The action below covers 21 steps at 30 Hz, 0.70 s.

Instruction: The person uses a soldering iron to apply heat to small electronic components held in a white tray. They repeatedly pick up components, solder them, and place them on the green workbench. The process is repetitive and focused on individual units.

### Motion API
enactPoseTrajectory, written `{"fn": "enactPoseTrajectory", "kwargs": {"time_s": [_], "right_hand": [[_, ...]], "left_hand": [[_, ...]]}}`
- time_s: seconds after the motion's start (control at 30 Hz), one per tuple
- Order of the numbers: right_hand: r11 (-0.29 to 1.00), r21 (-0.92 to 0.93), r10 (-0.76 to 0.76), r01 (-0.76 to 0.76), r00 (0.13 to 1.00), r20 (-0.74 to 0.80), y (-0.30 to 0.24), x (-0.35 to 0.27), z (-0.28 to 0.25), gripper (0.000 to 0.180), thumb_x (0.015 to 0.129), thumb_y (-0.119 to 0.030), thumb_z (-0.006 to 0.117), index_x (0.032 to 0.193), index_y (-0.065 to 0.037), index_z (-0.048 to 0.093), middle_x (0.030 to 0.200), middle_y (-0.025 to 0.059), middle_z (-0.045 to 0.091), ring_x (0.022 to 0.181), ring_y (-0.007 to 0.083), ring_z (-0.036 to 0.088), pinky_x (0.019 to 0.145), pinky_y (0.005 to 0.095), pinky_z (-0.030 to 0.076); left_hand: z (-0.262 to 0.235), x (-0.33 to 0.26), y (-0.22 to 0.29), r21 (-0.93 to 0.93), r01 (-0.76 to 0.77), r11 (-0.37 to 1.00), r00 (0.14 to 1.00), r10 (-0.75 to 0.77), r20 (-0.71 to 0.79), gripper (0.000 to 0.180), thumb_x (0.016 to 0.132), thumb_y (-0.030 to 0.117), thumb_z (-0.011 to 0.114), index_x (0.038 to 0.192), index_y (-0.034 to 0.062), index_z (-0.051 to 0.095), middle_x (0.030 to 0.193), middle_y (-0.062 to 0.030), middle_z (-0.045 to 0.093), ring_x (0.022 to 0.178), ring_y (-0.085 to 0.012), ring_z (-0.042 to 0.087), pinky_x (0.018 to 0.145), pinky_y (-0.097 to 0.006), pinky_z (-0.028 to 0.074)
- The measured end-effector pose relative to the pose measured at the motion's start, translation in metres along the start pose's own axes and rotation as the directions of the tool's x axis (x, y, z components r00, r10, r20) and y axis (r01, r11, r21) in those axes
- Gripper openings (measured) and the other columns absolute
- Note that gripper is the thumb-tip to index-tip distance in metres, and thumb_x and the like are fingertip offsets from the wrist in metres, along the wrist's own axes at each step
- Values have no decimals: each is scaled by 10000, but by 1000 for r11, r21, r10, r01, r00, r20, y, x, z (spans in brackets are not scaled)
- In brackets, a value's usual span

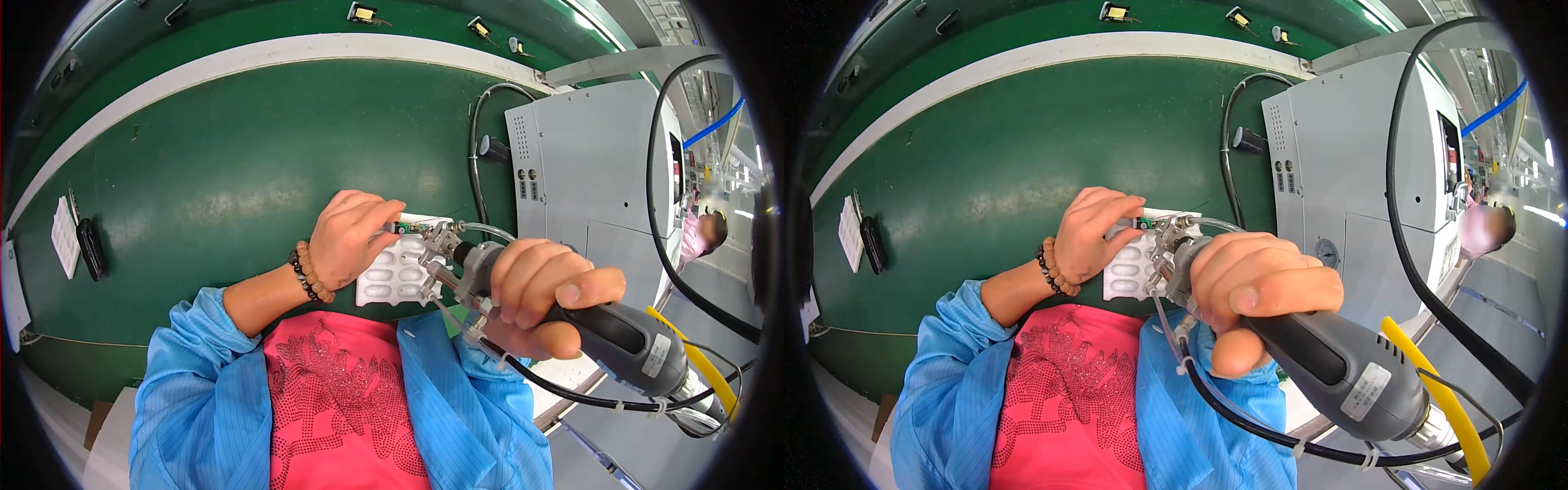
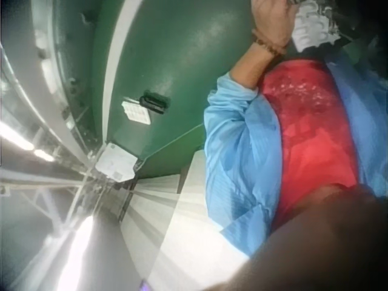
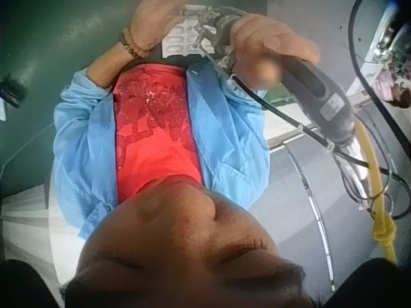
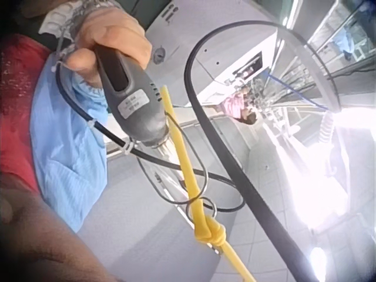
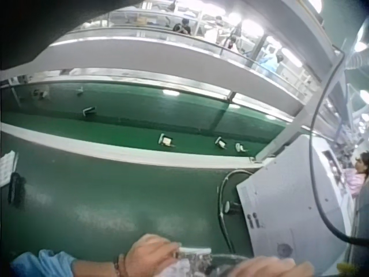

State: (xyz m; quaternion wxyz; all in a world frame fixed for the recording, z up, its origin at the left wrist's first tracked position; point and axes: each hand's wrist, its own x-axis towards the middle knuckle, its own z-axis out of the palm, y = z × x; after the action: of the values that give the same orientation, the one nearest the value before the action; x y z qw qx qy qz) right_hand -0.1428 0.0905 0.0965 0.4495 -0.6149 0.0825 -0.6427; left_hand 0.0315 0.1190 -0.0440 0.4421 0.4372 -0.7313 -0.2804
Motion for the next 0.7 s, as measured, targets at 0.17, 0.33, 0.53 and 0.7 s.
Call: {"fn": "enactPoseTrajectory", "kwargs": {"time_s": [0.17,0.33,0.53,0.7], "right_hand": [[999,27,36,-37,999,19,12,-1,3,419,840,-213,802,985,12,481,654,75,569,479,185,564,424,298,455],[998,9,69,-69,997,40,15,1,7,423,822,-207,817,988,13,496,650,78,572,479,182,561,432,301,457],[991,15,134,-134,991,-2,18,-1,10,415,788,-190,844,940,5,511,624,73,563,462,183,543,437,307,447],[980,11,197,-197,980,-5,14,0,12,408,780,-189,849,921,-3,515,612,72,560,456,192,537,445,326,441]], "left_hand": [[-1,-2,-3,-58,28,998,1000,-27,14,434,693,37,804,1097,38,645,960,-93,703,890,-275,671,833,-385,509],[0,-3,-4,-83,42,996,999,-41,9,420,687,22,802,1074,36,640,966,-102,696,887,-287,669,820,-386,519],[1,-4,-4,-105,57,993,998,-57,3,411,683,9,798,1059,42,636,939,-107,687,864,-290,664,787,-381,527],[1,-4,-3,-114,51,992,999,-49,18,393,686,9,795,1042,42,634,920,-108,681,851,-290,661,768,-377,529]]}}
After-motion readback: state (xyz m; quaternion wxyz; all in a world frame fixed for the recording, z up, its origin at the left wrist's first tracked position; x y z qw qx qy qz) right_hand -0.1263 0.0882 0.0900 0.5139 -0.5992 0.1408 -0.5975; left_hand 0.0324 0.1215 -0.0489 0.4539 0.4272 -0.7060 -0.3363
